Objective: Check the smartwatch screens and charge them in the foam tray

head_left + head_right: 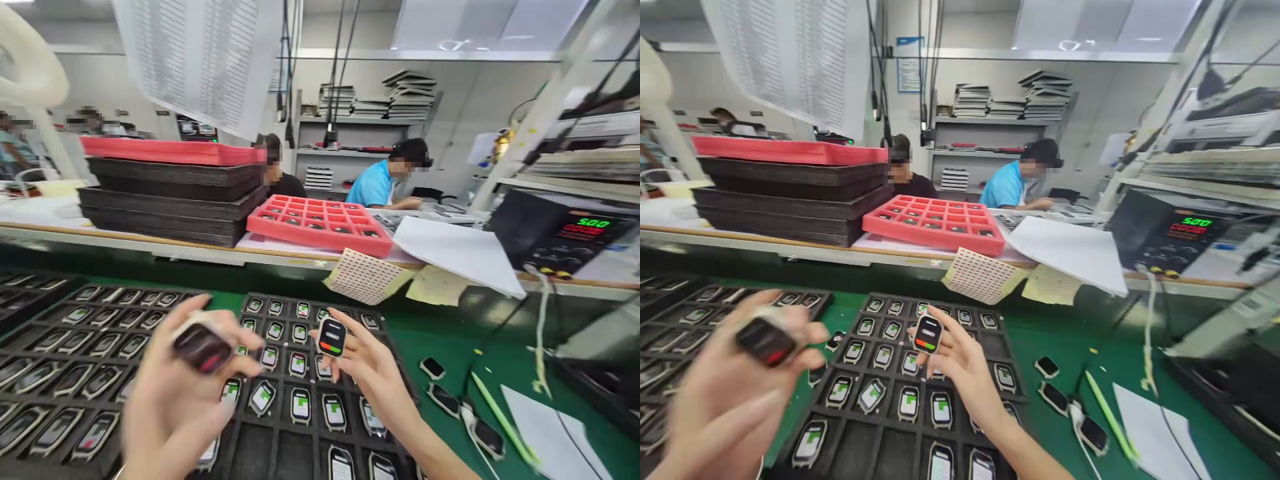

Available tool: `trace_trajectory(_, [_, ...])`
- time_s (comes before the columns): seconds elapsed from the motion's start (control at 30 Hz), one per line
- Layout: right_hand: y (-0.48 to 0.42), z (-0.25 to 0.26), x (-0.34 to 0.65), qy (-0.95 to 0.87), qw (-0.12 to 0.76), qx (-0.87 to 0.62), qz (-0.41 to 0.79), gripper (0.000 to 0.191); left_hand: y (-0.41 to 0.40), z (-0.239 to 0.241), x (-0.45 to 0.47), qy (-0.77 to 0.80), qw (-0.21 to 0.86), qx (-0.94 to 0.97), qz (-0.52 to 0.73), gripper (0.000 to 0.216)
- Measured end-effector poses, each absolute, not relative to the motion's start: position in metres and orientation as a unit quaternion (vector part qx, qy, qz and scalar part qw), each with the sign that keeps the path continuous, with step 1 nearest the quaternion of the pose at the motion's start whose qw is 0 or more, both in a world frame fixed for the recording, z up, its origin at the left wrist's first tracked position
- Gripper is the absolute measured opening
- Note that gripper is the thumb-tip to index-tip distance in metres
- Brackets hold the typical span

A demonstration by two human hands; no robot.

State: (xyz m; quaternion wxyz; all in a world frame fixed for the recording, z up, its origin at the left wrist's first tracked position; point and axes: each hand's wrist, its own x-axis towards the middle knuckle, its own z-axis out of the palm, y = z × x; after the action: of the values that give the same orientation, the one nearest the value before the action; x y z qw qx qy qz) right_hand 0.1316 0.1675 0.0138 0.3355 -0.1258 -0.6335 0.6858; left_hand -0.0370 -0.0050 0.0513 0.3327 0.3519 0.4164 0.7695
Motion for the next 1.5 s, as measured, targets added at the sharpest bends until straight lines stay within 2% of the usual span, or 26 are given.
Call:
trace_trajectory(0.07, [0.168,0.010,0.132,-0.635,0.334,-0.116,0.687,0.053,0.023,0.051,-0.036,0.362,0.407,0.356,0.759,0.062])
trace_trajectory(0.17, [0.169,0.006,0.132,-0.641,0.335,-0.115,0.681,0.052,0.056,0.043,-0.033,0.353,0.497,0.363,0.705,0.051])
trace_trajectory(0.5, [0.172,0.006,0.131,-0.675,0.354,-0.144,0.631,0.045,0.069,0.021,-0.031,0.353,0.496,0.431,0.666,0.050])
trace_trajectory(0.73, [0.173,0.004,0.135,-0.660,0.339,-0.096,0.663,0.048,0.071,0.016,-0.032,0.346,0.505,0.434,0.661,0.052])
trace_trajectory(0.97, [0.172,0.002,0.133,-0.678,0.380,-0.149,0.611,0.024,0.069,0.016,-0.035,0.353,0.521,0.447,0.636,0.050])
trace_trajectory(1.1, [0.174,0.000,0.131,-0.682,0.387,-0.174,0.596,0.018,0.069,0.016,-0.033,0.350,0.530,0.449,0.628,0.049])
trace_trajectory(1.23, [0.176,0.001,0.133,-0.679,0.373,-0.146,0.615,0.025,0.072,0.015,-0.032,0.361,0.527,0.431,0.637,0.046])
trace_trajectory(1.4, [0.173,0.005,0.135,-0.673,0.326,-0.091,0.657,0.046,0.077,0.016,-0.036,0.390,0.509,0.431,0.634,0.048])
trace_trajectory(1.5, [0.172,0.005,0.134,-0.681,0.326,-0.100,0.648,0.047,0.078,0.017,-0.038,0.388,0.506,0.434,0.637,0.054])
